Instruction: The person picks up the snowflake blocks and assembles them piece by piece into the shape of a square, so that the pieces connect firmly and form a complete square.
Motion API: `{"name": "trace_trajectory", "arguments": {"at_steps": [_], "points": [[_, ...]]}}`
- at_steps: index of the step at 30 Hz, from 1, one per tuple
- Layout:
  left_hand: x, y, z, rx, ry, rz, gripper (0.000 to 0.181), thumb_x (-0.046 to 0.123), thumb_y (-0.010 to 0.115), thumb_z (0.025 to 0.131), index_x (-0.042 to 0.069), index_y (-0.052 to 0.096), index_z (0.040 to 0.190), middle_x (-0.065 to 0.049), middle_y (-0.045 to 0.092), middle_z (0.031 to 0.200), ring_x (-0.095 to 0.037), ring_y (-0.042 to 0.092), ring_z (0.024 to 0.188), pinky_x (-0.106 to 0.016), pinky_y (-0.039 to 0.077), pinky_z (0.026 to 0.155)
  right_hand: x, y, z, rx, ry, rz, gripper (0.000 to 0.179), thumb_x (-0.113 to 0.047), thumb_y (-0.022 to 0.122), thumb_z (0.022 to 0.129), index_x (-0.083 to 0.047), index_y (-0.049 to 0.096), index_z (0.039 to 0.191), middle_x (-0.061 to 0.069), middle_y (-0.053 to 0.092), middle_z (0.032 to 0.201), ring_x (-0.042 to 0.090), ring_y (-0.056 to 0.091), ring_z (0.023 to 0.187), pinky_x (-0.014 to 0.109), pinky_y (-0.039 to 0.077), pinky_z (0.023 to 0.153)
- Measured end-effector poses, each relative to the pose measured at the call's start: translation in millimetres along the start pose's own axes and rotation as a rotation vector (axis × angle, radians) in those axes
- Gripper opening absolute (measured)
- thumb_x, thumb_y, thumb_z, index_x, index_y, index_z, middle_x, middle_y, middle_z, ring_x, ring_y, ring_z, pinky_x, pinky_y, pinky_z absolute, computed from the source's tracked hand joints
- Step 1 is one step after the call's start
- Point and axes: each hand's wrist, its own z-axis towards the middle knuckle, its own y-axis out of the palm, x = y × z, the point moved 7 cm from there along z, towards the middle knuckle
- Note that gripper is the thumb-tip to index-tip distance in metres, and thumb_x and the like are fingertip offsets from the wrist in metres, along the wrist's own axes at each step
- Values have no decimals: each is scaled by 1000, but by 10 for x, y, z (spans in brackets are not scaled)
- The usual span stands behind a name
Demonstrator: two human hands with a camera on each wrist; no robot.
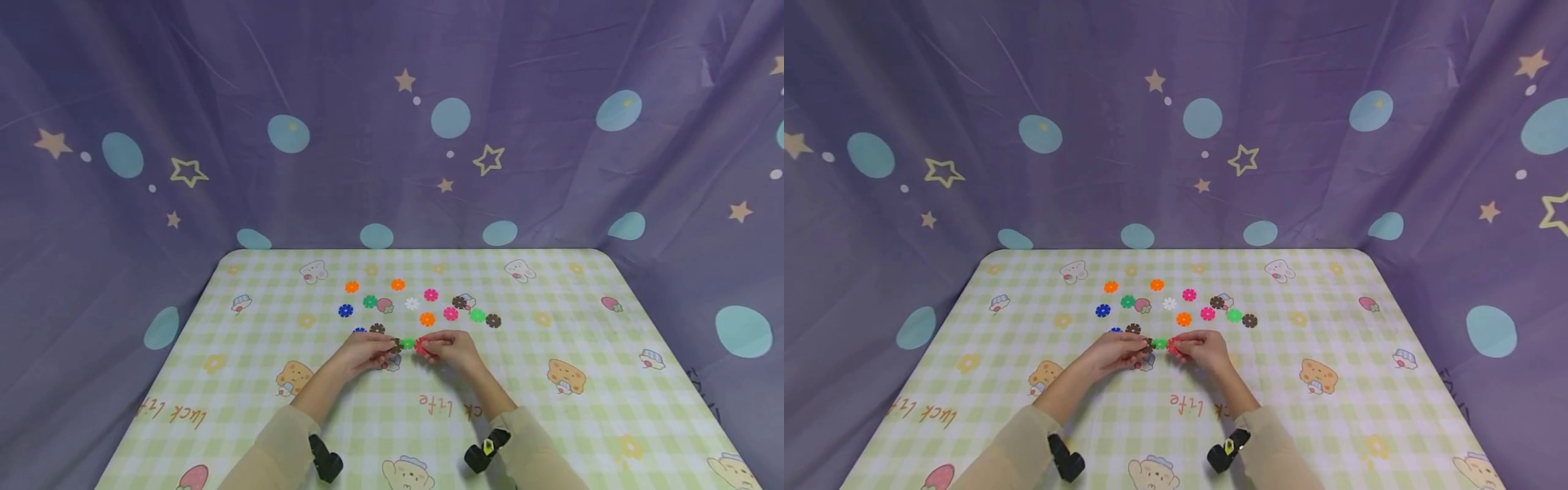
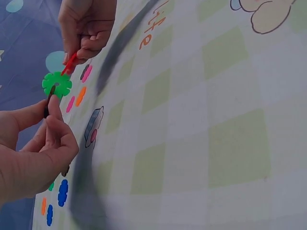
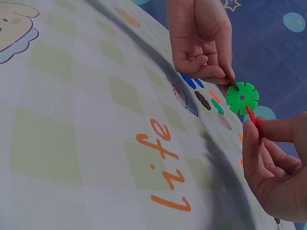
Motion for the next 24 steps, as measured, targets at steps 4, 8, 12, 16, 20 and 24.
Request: {"name": "trace_trajectory", "arguments": {"at_steps": [4,8,12,16,20,24], "points": [[17,-8,11,32,44,46,27,9,67,88,-3,68,112,-3,72,79,-6,60,64,-16,47,57,-2,18,1,-19,0,4,24,-8,72,84,6,70,102,6,74,72,11,66,59,33,61,64],[44,0,-6,73,88,81,24,7,69,86,-4,70,106,-4,73,77,-6,62,61,-18,46,55,-8,27,-20,1,-6,1,19,-3,71,83,7,71,98,5,72,68,11,65,57,29,59,60],[73,-4,-57,135,112,142,22,7,71,84,-4,71,104,-10,75,85,-6,66,64,-21,54,59,-24,49,-64,36,-20,-15,14,0,71,81,7,71,94,3,71,66,10,63,54,25,57,55],[88,-5,-100,178,118,208,22,7,72,83,-2,72,103,-15,75,92,-8,69,68,-25,58,66,-72,73,-118,74,-52,-51,11,1,72,78,5,73,89,2,70,64,9,61,52,24,55,54],[97,-7,-124,188,124,222,23,8,72,83,-2,71,104,-16,75,94,-9,69,69,-26,58,67,-108,86,-153,110,-71,-63,10,-1,73,78,3,74,87,2,69,63,10,61,52,26,55,55],[104,-28,-133,184,117,184,23,9,71,85,-1,71,105,-13,74,96,-9,68,71,-26,58,69,-96,102,-124,117,-69,-32,13,-4,73,81,2,73,92,6,73,71,10,64,56,27,57,59]]}}
